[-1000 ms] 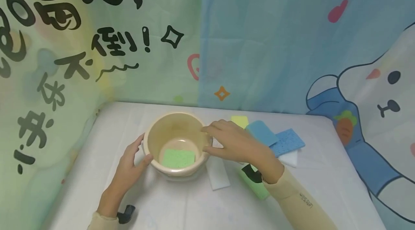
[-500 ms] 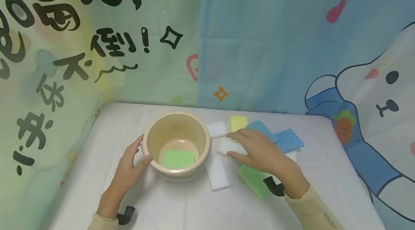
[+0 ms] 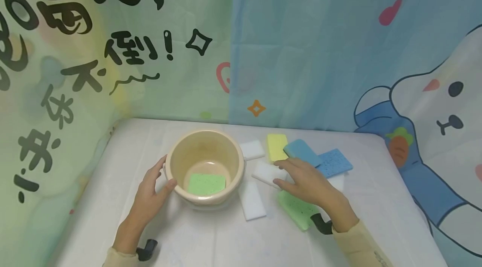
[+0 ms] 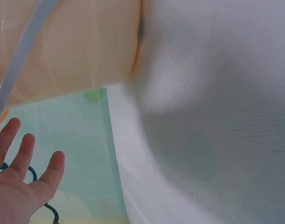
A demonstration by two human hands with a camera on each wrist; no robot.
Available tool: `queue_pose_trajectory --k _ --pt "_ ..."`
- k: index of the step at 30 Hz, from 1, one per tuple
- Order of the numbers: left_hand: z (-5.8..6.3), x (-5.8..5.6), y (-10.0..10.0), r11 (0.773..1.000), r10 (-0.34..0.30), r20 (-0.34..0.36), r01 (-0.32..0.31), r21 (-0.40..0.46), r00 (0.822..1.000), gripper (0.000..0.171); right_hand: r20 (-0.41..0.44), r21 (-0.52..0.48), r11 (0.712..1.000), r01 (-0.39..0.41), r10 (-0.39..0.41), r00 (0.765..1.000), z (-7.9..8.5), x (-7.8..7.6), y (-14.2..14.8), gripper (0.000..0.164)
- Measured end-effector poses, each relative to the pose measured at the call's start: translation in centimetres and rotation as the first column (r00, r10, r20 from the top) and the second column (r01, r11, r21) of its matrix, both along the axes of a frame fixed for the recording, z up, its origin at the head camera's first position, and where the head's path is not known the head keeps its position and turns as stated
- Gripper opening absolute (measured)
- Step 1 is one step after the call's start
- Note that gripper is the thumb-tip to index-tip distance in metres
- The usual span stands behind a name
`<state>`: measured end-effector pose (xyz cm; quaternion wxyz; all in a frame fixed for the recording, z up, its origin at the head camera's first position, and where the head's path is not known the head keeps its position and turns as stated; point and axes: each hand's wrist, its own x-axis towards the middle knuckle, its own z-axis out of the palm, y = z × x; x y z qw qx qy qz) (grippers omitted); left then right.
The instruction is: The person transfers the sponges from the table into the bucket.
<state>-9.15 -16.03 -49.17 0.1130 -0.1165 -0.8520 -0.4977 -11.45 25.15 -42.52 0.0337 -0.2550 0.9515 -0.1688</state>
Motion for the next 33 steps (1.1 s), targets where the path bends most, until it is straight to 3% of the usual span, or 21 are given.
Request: queue_pose_trajectory --k 14,25,33 --pt "0.1 0.0 0.1 1.000 0.009 0.013 -0.009 -0.003 1.000 0.068 0.051 -0.012 0.997 0.080 -0.079 0.996 -3.5 -1.2 1.3 0.048" --pt "0.0 0.0 -0.1 1.000 -0.004 0.012 0.004 0.015 1.000 0.069 0.102 0.101 0.987 0.123 -0.133 0.986 -5.0 -2.0 1.2 0.065" --pt "0.0 0.0 -0.1 1.000 -0.005 0.012 0.005 0.006 1.000 0.069 0.070 0.134 0.982 0.132 -0.143 0.987 -5.9 -2.3 0.9 0.067"
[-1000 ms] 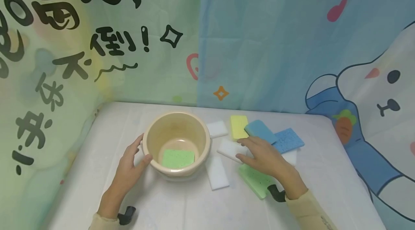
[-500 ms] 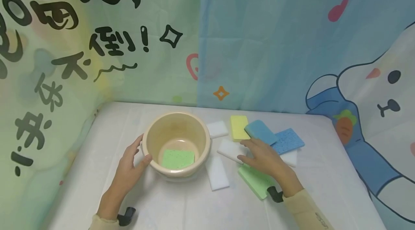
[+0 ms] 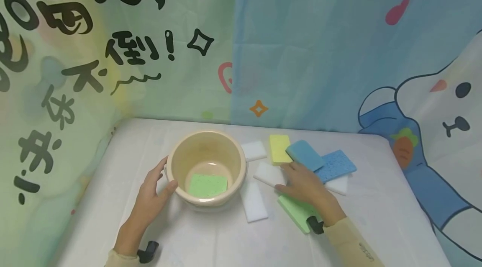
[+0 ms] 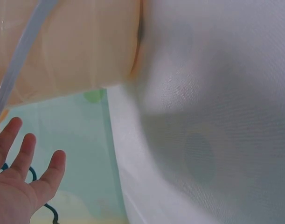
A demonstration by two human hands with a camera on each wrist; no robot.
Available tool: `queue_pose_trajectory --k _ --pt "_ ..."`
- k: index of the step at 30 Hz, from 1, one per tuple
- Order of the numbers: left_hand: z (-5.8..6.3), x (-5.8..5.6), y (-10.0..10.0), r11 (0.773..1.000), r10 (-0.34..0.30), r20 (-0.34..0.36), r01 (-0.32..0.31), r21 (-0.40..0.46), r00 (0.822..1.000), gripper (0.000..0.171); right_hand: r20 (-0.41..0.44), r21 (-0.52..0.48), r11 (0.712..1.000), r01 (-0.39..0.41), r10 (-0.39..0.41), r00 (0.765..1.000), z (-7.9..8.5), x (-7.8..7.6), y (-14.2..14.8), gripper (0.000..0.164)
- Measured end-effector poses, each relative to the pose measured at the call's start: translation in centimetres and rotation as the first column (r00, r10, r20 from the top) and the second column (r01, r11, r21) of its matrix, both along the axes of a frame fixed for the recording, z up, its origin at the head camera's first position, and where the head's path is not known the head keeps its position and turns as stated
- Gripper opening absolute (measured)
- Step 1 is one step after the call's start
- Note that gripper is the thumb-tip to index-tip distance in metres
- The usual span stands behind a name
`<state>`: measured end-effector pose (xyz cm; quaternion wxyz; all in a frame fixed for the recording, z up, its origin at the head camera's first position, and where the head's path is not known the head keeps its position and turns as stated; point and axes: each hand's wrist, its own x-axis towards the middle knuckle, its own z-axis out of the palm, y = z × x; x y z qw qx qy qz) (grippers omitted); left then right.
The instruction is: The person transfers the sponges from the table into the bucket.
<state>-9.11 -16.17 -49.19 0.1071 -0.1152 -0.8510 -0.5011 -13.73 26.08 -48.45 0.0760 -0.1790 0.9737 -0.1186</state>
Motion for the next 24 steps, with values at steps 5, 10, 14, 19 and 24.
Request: queue_pose_trajectory --k 5,10,14,19,24 --pt "0.11 0.06 0.01 1.000 0.004 0.003 -0.003 -0.001 1.000 0.068 0.009 0.027 1.000 0.004 -0.004 1.000 0.07 0.12 -0.37 0.066" --pt "0.10 -0.03 0.00 1.000 0.005 0.001 -0.005 -0.003 1.000 0.069 0.005 0.058 0.998 -0.003 0.003 1.000 -0.13 0.06 -0.50 0.067" --pt "0.11 -0.03 0.01 1.000 0.009 0.000 -0.009 -0.003 1.000 0.069 -0.001 0.068 0.998 -0.003 0.003 1.000 -0.49 -0.12 -0.37 0.066" --pt "0.03 0.00 0.04 1.000 0.016 0.004 -0.016 -0.008 1.000 0.068 0.012 0.061 0.998 0.015 -0.015 1.000 -0.73 -0.16 -0.33 0.066" --pt "-0.08 -0.06 0.03 1.000 0.018 0.002 -0.018 -0.012 1.000 0.067 0.016 0.056 0.998 0.024 -0.025 1.000 -0.74 -0.11 -0.30 0.065"
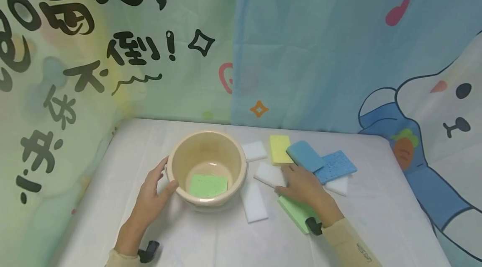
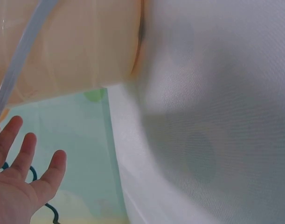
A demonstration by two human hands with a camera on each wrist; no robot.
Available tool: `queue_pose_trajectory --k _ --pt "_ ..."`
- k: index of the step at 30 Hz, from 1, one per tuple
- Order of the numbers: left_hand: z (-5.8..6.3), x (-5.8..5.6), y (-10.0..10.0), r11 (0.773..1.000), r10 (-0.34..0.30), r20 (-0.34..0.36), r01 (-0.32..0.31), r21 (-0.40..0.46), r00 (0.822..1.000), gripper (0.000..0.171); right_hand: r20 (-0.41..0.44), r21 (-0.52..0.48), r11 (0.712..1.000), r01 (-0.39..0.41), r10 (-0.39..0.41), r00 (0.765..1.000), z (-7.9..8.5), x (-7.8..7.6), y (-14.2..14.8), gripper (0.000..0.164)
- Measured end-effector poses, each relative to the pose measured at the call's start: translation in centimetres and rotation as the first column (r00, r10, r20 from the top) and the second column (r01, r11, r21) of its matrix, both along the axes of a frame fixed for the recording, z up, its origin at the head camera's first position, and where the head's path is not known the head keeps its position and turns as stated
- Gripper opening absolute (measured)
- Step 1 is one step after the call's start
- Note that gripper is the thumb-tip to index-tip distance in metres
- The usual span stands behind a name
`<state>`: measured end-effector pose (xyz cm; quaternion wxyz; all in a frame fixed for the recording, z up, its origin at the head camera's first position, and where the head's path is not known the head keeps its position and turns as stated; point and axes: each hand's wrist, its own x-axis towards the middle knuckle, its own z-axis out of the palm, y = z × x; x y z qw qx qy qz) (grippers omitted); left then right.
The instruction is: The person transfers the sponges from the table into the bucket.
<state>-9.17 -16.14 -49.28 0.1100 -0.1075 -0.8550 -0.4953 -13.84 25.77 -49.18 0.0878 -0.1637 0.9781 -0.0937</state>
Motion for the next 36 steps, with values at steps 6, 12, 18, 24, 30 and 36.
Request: queue_pose_trajectory --k 6,12,18,24,30,36 --pt "0.1 0.0 0.0 1.000 0.001 0.006 -0.001 -0.005 1.000 0.066 -0.004 -0.017 1.000 -0.003 0.003 1.000 0.6 0.3 0.1 0.067" --pt "0.2 0.1 0.0 1.000 0.004 0.015 -0.004 -0.006 1.000 0.067 -0.029 -0.038 0.999 -0.005 0.004 1.000 1.9 0.6 0.1 0.068" --pt "0.1 0.0 0.0 1.000 0.001 0.019 -0.001 -0.005 1.000 0.066 -0.048 -0.035 0.999 -0.015 0.013 0.999 3.1 0.8 -0.2 0.068" --pt "0.0 0.0 0.0 1.000 0.002 0.019 -0.002 -0.005 1.000 0.067 -0.006 -0.051 0.999 -0.005 0.005 1.000 4.8 1.1 -0.3 0.068" --pt "0.0 0.0 0.0 1.000 0.000 0.018 0.000 -0.003 1.000 0.067 0.021 -0.064 0.998 -0.008 0.010 1.000 6.9 1.5 -0.2 0.070" --pt "0.1 0.0 0.0 1.000 -0.003 0.018 0.003 0.004 1.000 0.066 -0.021 -0.034 0.999 -0.039 0.038 0.999 8.9 1.9 -0.2 0.070"
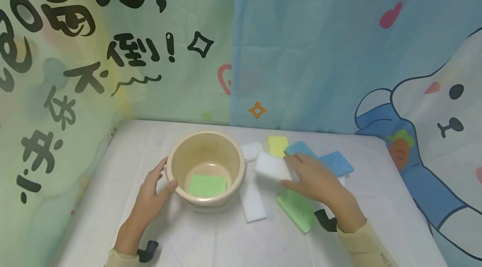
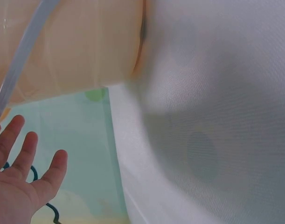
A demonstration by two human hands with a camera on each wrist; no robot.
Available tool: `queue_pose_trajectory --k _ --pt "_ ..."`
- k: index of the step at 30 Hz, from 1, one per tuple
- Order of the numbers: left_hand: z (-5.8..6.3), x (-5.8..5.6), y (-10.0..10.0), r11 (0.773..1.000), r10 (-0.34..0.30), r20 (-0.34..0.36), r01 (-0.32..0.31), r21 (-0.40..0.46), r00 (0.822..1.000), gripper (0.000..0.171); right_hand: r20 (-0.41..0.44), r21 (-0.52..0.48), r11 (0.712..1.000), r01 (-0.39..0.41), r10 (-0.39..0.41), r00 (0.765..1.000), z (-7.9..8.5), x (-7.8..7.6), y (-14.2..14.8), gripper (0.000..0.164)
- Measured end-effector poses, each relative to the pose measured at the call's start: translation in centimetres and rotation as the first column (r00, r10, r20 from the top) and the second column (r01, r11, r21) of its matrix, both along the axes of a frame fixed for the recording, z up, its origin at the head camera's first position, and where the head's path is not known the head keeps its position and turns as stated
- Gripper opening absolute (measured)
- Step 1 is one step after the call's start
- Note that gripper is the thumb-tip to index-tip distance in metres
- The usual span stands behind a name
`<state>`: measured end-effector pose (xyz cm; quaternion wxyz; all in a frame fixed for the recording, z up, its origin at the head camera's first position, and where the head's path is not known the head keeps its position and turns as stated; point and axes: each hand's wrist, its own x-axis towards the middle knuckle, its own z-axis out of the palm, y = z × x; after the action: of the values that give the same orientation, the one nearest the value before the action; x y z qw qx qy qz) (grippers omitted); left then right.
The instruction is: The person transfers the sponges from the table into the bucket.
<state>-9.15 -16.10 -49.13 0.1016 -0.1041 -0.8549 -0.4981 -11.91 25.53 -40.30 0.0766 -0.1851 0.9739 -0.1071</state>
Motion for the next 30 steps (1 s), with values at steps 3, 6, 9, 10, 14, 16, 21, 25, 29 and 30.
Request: queue_pose_trajectory --k 3,6,9,10,14,16,21,25,29,30 --pt "0.0 0.0 0.0 1.000 0.003 0.003 -0.003 -0.002 1.000 0.066 -0.036 0.023 1.000 -0.015 0.015 0.999 0.8 0.1 0.0 0.068" --pt "0.0 0.1 0.0 1.000 0.003 0.003 -0.003 -0.002 1.000 0.067 -0.075 0.019 0.999 -0.040 0.041 0.996 1.6 0.1 0.1 0.066" --pt "0.0 0.0 0.1 1.000 0.002 0.001 -0.002 0.002 1.000 0.067 -0.131 0.018 0.997 -0.078 0.080 0.988 2.3 0.0 0.1 0.060" --pt "0.1 0.0 0.1 1.000 0.001 0.000 -0.001 0.004 1.000 0.067 -0.153 0.019 0.995 -0.095 0.097 0.983 2.6 0.0 0.0 0.059" --pt "0.2 0.0 0.1 1.000 -0.001 0.003 0.001 0.007 1.000 0.066 -0.208 0.045 0.990 -0.136 0.142 0.968 3.5 -0.4 -0.6 0.059" --pt "0.2 -0.1 0.1 1.000 -0.001 0.005 0.001 0.006 1.000 0.066 -0.221 0.052 0.988 -0.148 0.156 0.963 4.0 -0.5 -1.0 0.060" --pt "0.3 -0.2 0.1 1.000 -0.002 0.007 0.002 -0.001 1.000 0.066 -0.238 0.062 0.983 -0.175 0.185 0.954 5.3 -1.0 -2.5 0.062" --pt "0.3 -0.2 0.1 1.000 -0.003 0.007 0.003 -0.003 1.000 0.067 -0.230 0.070 0.976 -0.205 0.216 0.949 5.9 -1.4 -4.0 0.064" --pt "0.2 -0.1 0.1 1.000 -0.004 0.006 0.004 0.006 1.000 0.067 -0.210 0.095 0.967 -0.236 0.251 0.945 6.1 -1.8 -6.0 0.065" --pt "0.2 -0.1 0.1 1.000 -0.004 0.005 0.004 0.008 1.000 0.067 -0.207 0.103 0.964 -0.245 0.262 0.943 6.1 -1.8 -6.5 0.065"
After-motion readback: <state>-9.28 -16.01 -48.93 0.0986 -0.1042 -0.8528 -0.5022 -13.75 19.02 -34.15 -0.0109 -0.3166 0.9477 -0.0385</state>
